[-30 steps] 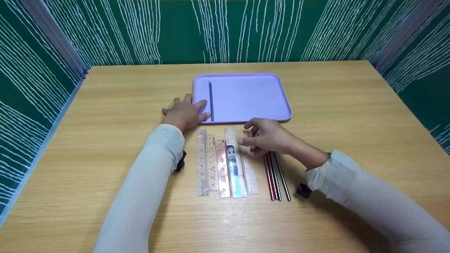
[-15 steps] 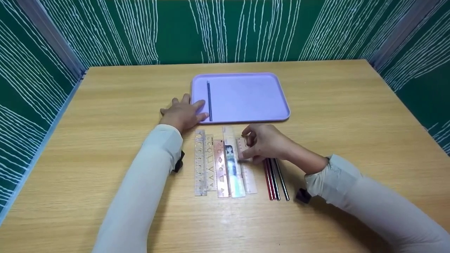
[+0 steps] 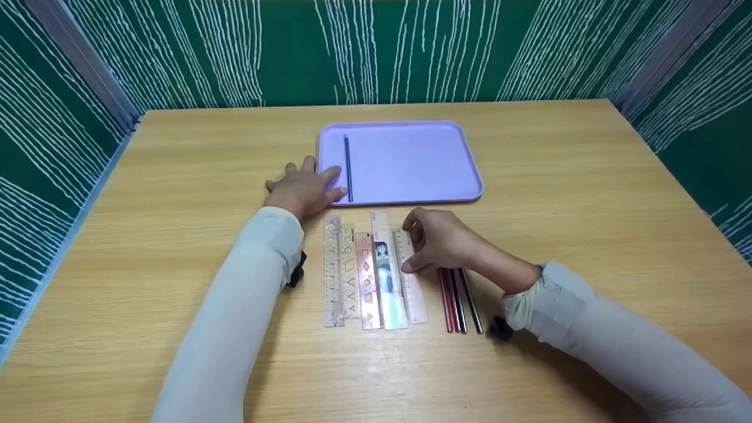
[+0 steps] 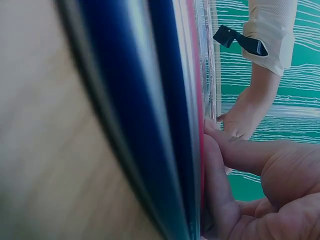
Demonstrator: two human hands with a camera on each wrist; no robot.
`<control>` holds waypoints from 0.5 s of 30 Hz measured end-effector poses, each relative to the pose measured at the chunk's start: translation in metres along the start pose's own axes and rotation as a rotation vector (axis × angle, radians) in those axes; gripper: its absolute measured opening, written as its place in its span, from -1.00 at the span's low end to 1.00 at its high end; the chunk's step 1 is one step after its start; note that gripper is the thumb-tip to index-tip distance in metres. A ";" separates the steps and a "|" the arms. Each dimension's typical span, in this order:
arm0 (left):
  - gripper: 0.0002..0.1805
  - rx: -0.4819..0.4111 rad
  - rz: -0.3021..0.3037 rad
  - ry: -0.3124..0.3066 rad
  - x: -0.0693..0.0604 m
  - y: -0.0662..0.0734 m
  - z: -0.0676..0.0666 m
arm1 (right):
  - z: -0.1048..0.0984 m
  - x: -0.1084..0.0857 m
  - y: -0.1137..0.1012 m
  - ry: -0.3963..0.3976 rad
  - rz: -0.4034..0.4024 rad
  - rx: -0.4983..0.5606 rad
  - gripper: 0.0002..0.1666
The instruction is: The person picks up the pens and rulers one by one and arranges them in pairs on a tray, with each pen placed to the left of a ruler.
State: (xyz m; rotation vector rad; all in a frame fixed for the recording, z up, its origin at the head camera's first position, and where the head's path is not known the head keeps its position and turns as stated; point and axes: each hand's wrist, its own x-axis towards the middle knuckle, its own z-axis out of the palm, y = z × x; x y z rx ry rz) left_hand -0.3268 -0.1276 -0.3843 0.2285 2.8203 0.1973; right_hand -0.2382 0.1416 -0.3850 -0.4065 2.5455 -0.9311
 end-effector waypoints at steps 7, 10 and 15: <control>-0.25 0.010 0.007 0.009 -0.001 -0.002 0.001 | 0.000 0.001 -0.003 -0.012 0.005 -0.088 -0.12; -0.25 0.016 0.014 0.013 -0.001 -0.002 0.002 | 0.000 0.001 -0.004 -0.030 0.024 -0.038 -0.14; -0.25 0.013 0.019 0.011 -0.001 -0.001 0.001 | -0.001 0.001 -0.006 -0.038 0.045 -0.029 -0.14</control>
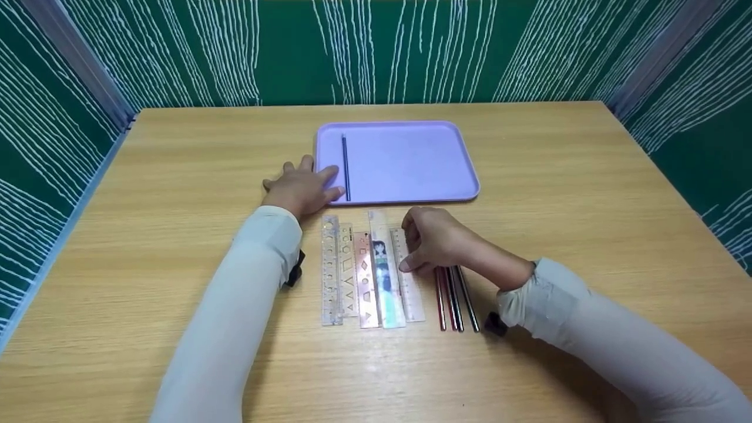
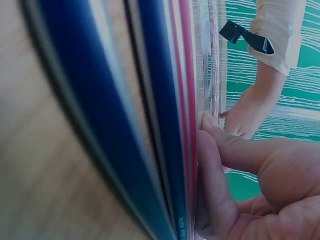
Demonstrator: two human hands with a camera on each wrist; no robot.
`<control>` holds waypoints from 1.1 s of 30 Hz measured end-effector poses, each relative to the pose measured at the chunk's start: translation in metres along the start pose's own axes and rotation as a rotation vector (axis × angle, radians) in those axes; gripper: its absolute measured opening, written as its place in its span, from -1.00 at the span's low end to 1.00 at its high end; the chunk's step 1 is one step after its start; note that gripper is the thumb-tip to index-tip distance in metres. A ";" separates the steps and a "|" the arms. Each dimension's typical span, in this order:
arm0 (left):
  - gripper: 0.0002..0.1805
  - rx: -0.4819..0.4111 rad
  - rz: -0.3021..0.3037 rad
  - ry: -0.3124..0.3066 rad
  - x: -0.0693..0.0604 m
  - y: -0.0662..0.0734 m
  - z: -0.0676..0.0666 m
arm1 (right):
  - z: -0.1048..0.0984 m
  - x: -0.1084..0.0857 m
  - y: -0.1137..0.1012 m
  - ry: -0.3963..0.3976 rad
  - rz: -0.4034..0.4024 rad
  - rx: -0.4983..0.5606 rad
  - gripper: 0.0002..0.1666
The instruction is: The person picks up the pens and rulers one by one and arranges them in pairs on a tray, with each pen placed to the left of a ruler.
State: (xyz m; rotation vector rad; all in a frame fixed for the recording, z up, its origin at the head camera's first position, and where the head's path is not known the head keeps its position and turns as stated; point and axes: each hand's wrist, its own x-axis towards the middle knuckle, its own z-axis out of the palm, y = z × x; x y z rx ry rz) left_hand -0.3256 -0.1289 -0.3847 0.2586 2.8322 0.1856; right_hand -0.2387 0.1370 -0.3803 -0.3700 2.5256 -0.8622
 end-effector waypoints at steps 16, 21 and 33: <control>-0.24 -0.001 0.008 0.001 -0.003 0.000 -0.001 | -0.007 0.008 -0.004 -0.027 -0.050 -0.183 -0.19; -0.24 -0.004 0.007 -0.001 -0.003 0.001 -0.001 | -0.007 0.007 -0.006 -0.018 -0.053 -0.223 -0.21; -0.24 -0.015 0.002 0.010 -0.001 0.001 0.000 | -0.007 0.009 -0.012 0.032 -0.029 -0.272 -0.23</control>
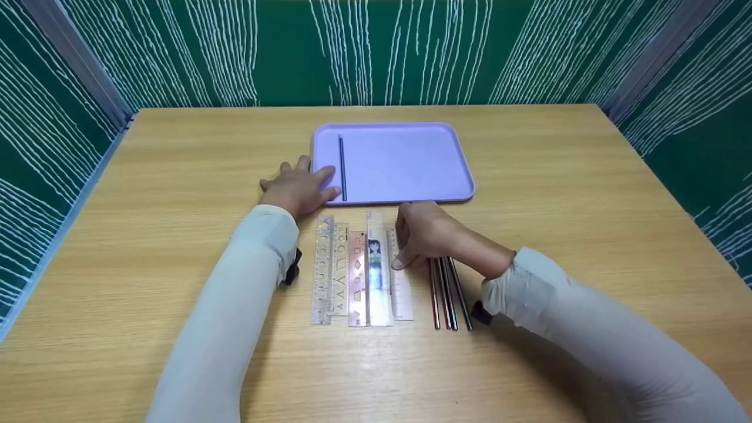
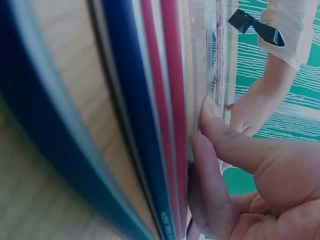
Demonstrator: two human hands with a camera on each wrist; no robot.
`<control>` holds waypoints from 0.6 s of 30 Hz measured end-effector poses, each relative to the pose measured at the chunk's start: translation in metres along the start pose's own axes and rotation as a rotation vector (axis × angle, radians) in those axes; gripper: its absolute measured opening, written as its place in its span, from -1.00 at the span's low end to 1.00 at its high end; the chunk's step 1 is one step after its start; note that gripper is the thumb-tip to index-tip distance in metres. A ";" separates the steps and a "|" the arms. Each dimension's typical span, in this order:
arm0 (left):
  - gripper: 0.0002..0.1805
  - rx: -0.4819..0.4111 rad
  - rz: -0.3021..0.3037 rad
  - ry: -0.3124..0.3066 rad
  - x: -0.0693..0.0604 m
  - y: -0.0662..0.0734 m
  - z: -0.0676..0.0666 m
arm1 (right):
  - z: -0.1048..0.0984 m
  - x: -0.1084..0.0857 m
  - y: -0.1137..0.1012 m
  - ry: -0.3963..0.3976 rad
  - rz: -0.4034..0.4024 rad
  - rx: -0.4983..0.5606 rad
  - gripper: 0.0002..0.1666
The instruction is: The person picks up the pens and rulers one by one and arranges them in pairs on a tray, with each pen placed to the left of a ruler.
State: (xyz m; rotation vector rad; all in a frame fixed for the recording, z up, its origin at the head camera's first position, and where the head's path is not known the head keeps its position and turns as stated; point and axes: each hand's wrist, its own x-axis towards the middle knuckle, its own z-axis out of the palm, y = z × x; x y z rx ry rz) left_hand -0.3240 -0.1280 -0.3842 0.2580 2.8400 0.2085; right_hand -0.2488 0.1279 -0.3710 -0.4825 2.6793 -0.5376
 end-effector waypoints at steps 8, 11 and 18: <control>-0.25 0.011 -0.002 -0.008 0.000 0.001 -0.001 | 0.001 0.000 0.001 0.026 -0.008 -0.044 -0.36; -0.25 0.015 0.001 -0.002 -0.001 0.001 -0.001 | 0.000 0.001 0.000 0.015 0.000 -0.031 -0.40; -0.25 0.000 -0.004 -0.010 -0.002 0.002 -0.002 | -0.002 0.001 0.002 -0.007 0.002 -0.045 -0.41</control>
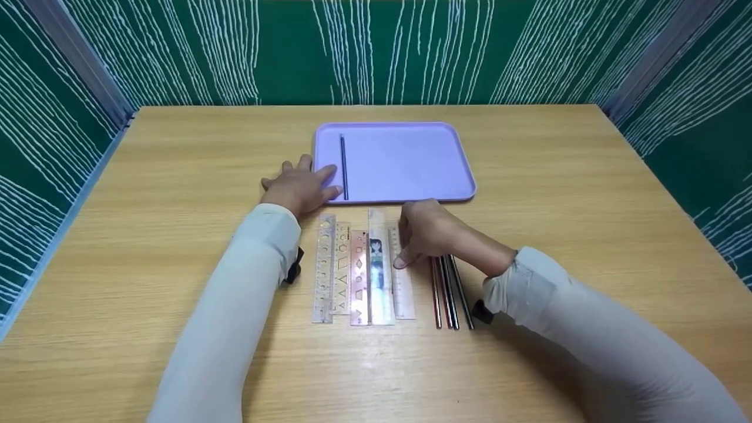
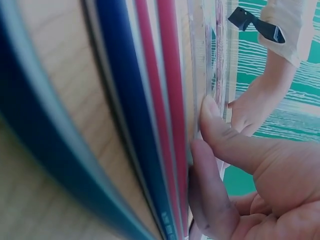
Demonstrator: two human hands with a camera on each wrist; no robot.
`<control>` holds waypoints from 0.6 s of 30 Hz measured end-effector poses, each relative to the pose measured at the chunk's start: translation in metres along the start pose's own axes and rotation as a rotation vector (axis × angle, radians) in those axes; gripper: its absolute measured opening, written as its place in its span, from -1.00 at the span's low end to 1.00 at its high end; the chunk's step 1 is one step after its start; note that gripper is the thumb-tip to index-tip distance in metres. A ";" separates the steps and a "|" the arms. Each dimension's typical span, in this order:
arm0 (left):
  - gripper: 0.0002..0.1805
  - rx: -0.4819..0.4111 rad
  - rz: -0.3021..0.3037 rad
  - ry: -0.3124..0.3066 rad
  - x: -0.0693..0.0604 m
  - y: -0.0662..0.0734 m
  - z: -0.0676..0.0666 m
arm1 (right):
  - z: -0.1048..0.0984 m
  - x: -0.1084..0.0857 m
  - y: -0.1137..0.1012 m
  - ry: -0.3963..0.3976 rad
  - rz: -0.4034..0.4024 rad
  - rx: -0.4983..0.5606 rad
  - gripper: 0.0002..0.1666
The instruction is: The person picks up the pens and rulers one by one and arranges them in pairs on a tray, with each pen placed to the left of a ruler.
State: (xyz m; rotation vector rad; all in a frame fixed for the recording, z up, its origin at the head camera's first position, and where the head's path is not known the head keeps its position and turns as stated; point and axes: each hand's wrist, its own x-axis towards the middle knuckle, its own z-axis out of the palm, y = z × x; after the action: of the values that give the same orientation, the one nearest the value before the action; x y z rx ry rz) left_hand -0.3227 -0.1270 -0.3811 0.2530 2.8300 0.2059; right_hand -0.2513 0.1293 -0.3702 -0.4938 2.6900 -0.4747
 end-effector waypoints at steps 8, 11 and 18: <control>-0.24 0.006 0.004 -0.002 0.000 0.001 -0.001 | 0.002 -0.001 0.004 0.012 -0.025 0.026 -0.20; -0.25 0.010 0.000 -0.009 0.000 0.000 0.000 | 0.005 -0.003 0.006 0.024 -0.034 0.055 -0.15; -0.26 0.007 -0.005 -0.021 0.002 0.000 0.000 | 0.009 -0.008 0.007 0.060 -0.007 0.089 -0.17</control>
State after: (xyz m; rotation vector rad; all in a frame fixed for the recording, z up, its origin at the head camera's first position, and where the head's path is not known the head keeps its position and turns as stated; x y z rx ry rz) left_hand -0.3245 -0.1270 -0.3815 0.2483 2.8110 0.1915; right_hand -0.2427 0.1361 -0.3788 -0.4713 2.7108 -0.6170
